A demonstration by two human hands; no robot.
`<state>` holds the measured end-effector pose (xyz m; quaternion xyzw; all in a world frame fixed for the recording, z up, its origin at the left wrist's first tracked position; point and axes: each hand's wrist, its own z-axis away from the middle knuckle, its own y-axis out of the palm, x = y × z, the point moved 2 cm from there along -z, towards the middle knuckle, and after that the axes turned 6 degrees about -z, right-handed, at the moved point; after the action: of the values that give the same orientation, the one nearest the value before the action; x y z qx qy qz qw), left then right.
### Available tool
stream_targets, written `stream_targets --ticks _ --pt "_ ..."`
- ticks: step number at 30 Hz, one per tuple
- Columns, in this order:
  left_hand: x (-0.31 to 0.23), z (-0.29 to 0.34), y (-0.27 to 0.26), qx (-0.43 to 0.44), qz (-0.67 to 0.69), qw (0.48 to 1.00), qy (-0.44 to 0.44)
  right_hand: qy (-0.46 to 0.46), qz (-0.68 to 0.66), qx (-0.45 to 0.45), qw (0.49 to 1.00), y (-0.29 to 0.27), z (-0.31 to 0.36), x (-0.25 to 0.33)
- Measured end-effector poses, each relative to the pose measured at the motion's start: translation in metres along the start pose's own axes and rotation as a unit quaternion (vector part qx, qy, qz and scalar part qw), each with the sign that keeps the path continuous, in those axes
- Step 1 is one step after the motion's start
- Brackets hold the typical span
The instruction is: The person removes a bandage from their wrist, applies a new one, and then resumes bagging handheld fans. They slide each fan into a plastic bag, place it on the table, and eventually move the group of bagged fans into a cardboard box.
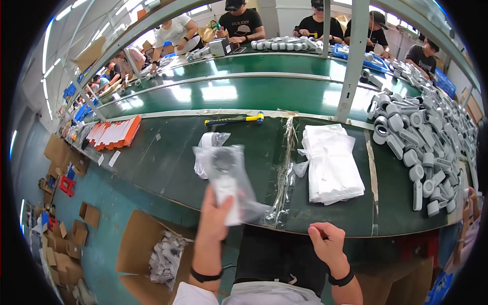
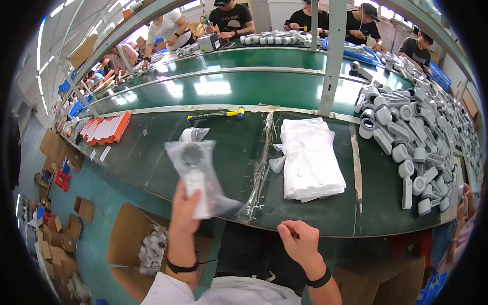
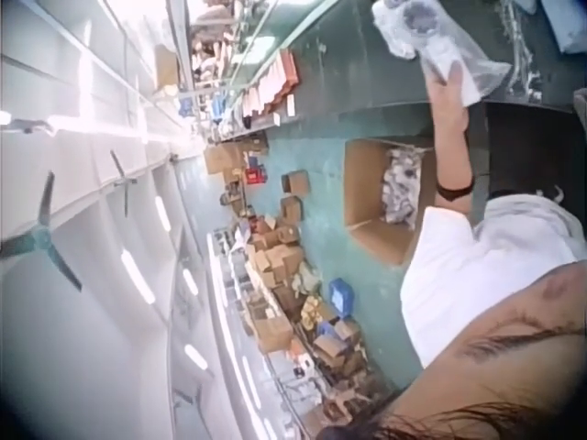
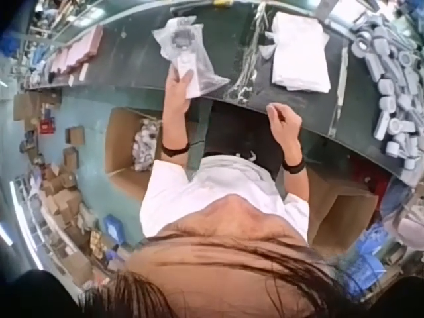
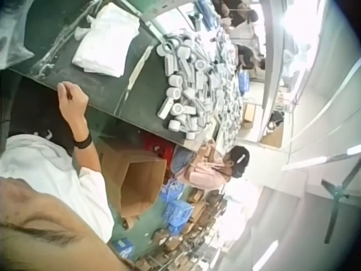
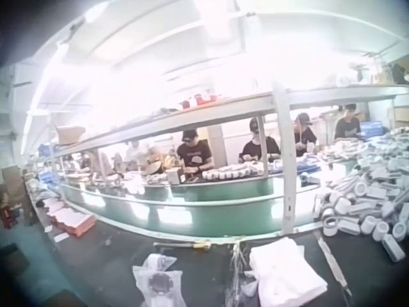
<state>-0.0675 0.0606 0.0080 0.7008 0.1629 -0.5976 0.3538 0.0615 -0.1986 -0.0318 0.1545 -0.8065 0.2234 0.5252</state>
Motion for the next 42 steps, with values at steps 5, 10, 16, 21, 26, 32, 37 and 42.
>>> stream_targets --ticks 5,10,16,21,26,32,37,42 --pt "-0.041 -0.060 -0.101 -0.206 -0.429 0.872 0.116 0.034 -0.001 -0.051 0.998 -0.005 0.004 -0.031" --pt "-0.023 -0.112 -0.148 -0.270 -0.582 0.765 0.055 -0.006 0.054 -0.078 0.996 0.001 -0.001 -0.028" --pt "-0.005 -0.131 -0.151 -0.267 -0.614 0.742 -0.027 -0.042 0.079 -0.107 0.990 0.007 0.000 -0.028" --pt "-0.004 -0.130 -0.138 -0.286 -0.658 0.681 0.147 -0.060 0.111 -0.131 0.983 0.000 -0.001 -0.028" --pt "-0.012 -0.050 -0.028 -0.144 -0.511 0.823 0.204 -0.042 0.075 -0.106 0.991 0.003 -0.002 -0.024" --pt "0.060 -0.024 0.016 0.017 -0.505 0.838 0.207 0.060 0.086 -0.191 0.976 -0.090 -0.006 0.003" --pt "0.068 -0.029 0.017 0.028 -0.523 0.825 0.212 0.010 0.434 -0.358 0.827 -0.247 -0.032 -0.035" --pt "0.065 -0.030 0.016 0.022 -0.560 0.798 0.222 0.282 0.576 -0.261 0.722 -0.296 -0.049 -0.073"
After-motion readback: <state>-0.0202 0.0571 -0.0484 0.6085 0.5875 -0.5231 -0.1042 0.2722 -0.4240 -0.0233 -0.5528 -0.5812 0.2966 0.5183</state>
